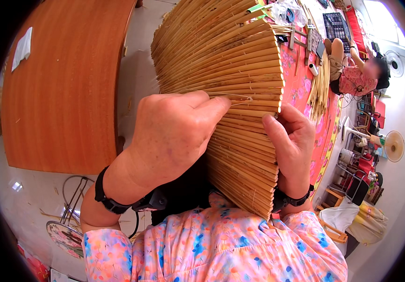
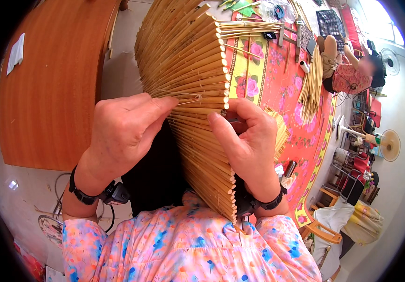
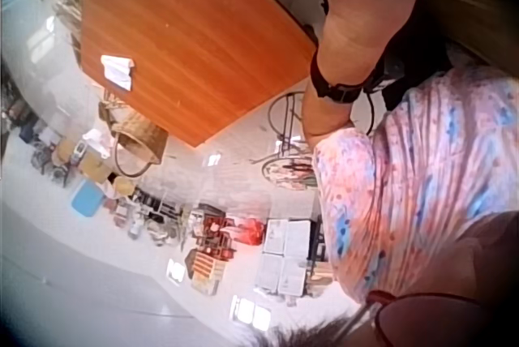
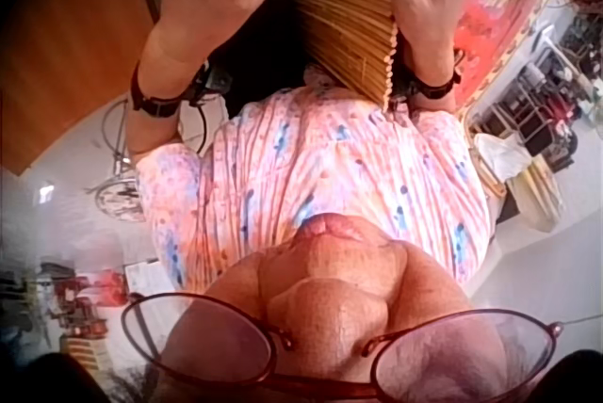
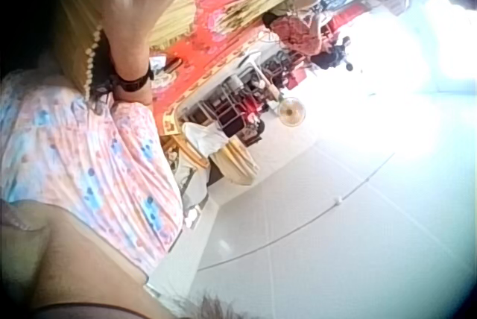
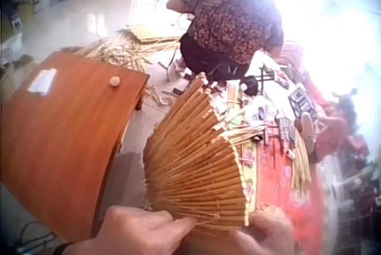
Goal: The person sits on the floor and weaves a bamboo mat by hand, threading a white string through the bamboo slats. They use a pair of scissors to cut the string and continue weaving the mat, occasionally adjusting the bamboo structure.
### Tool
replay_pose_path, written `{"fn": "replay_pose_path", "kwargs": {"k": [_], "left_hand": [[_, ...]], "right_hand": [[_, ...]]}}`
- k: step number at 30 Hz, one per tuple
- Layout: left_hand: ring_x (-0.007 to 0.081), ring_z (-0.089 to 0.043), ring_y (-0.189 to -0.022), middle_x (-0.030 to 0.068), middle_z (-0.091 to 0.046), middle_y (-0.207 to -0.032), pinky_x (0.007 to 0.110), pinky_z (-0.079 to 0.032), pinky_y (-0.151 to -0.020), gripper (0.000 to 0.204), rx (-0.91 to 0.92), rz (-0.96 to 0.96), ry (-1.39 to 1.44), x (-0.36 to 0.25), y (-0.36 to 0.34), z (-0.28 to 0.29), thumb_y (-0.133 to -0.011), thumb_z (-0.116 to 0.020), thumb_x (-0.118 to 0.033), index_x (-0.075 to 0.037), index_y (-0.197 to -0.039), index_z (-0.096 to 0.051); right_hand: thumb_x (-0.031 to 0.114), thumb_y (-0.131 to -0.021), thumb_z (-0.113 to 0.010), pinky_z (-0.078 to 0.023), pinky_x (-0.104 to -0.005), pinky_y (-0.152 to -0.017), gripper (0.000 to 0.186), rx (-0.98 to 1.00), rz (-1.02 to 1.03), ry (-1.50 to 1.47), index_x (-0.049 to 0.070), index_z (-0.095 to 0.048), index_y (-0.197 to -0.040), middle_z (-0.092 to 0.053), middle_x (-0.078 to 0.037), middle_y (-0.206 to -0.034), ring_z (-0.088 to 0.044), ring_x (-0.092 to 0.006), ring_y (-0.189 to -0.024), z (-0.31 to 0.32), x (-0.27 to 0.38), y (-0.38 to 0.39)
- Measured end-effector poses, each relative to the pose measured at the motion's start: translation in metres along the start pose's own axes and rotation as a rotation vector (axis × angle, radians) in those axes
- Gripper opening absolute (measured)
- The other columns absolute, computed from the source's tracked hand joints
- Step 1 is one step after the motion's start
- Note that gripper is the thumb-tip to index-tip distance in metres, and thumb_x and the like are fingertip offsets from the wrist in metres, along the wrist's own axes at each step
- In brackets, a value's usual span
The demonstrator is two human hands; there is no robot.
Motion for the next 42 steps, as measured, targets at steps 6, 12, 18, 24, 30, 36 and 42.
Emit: {"fn": "replay_pose_path", "kwargs": {"k": [6,12,18,24,30,36,42], "left_hand": [[0.0275,-0.06,-0.061,0.0105,-0.06,-0.068,0.036,-0.046,-0.052,0.021,0.016,-0.003,-0.027,0.0,0.0,0.0,-0.073,-0.067,0.0,-0.003,-0.094,-0.067],[0.0275,-0.059,-0.059,0.01,-0.058,-0.067,0.036,-0.046,-0.051,0.022,0.014,-0.016,-0.035,-0.002,-0.001,0.001,-0.072,-0.067,0.001,-0.003,-0.093,-0.067],[0.0261,-0.056,-0.055,0.0081,-0.054,-0.063,0.036,-0.043,-0.048,0.022,0.035,-0.095,-0.132,-0.009,-0.007,0.007,-0.069,-0.066,0.0,-0.003,-0.091,-0.068],[0.0253,-0.055,-0.052,0.0073,-0.051,-0.061,0.036,-0.042,-0.046,0.021,0.035,-0.16,-0.186,-0.018,-0.013,0.011,-0.069,-0.065,-0.002,-0.003,-0.09,-0.067],[0.0262,-0.056,-0.053,0.0079,-0.053,-0.062,0.036,-0.043,-0.046,0.019,0.077,-0.137,-0.127,-0.015,-0.013,0.008,-0.07,-0.065,-0.001,-0.004,-0.089,-0.067],[0.0268,-0.057,-0.055,0.0084,-0.054,-0.063,0.036,-0.044,-0.048,0.02,0.098,-0.125,-0.112,-0.014,-0.013,0.008,-0.07,-0.065,-0.001,-0.004,-0.09,-0.067],[0.0272,-0.058,-0.057,0.0086,-0.055,-0.064,0.037,-0.045,-0.049,0.023,0.123,-0.094,-0.092,-0.012,-0.01,0.01,-0.069,-0.064,0.0,-0.004,-0.092,-0.066]], "right_hand": [[0.008,-0.083,-0.069,-0.043,-0.0188,-0.056,0.016,0.006,-0.005,0.005,-0.005,-0.062,-0.091,-0.06,0.0,-0.075,-0.054,-0.0021,-0.065,0.0,0.0,0.0],[0.008,-0.083,-0.069,-0.043,-0.019,-0.056,0.016,0.005,0.001,0.004,-0.005,-0.061,-0.09,-0.06,0.0,-0.075,-0.054,-0.0027,-0.065,0.001,-0.002,0.001],[0.008,-0.083,-0.069,-0.043,-0.0195,-0.053,0.017,0.01,0.04,0.044,-0.005,-0.061,-0.089,-0.059,-0.001,-0.073,-0.053,-0.0027,-0.062,0.0,0.001,0.0],[0.008,-0.081,-0.069,-0.042,-0.0202,-0.051,0.016,0.007,0.096,0.103,-0.005,-0.06,-0.084,-0.056,-0.002,-0.069,-0.052,-0.0033,-0.059,0.0,0.005,-0.001],[0.009,-0.08,-0.069,-0.044,-0.0209,-0.051,0.018,0.035,0.129,0.125,-0.006,-0.061,-0.084,-0.057,-0.003,-0.071,-0.054,-0.0053,-0.058,-0.001,0.006,-0.002],[0.009,-0.081,-0.068,-0.045,-0.0214,-0.051,0.018,0.054,0.068,0.2,-0.007,-0.06,-0.085,-0.058,-0.003,-0.072,-0.055,-0.0051,-0.06,-0.001,0.013,0.0],[0.008,-0.082,-0.068,-0.045,-0.0211,-0.052,0.016,0.013,0.056,0.096,-0.006,-0.061,-0.085,-0.057,-0.001,-0.071,-0.054,-0.0034,-0.062,0.001,0.002,0.001]]}}
Point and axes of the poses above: each hand's wrist, its own y-axis away from the middle knuckle, its own z-axis out of the back of the hand, x = y × z, the point moved 8 cm from there along -y, towards the middle knuckle
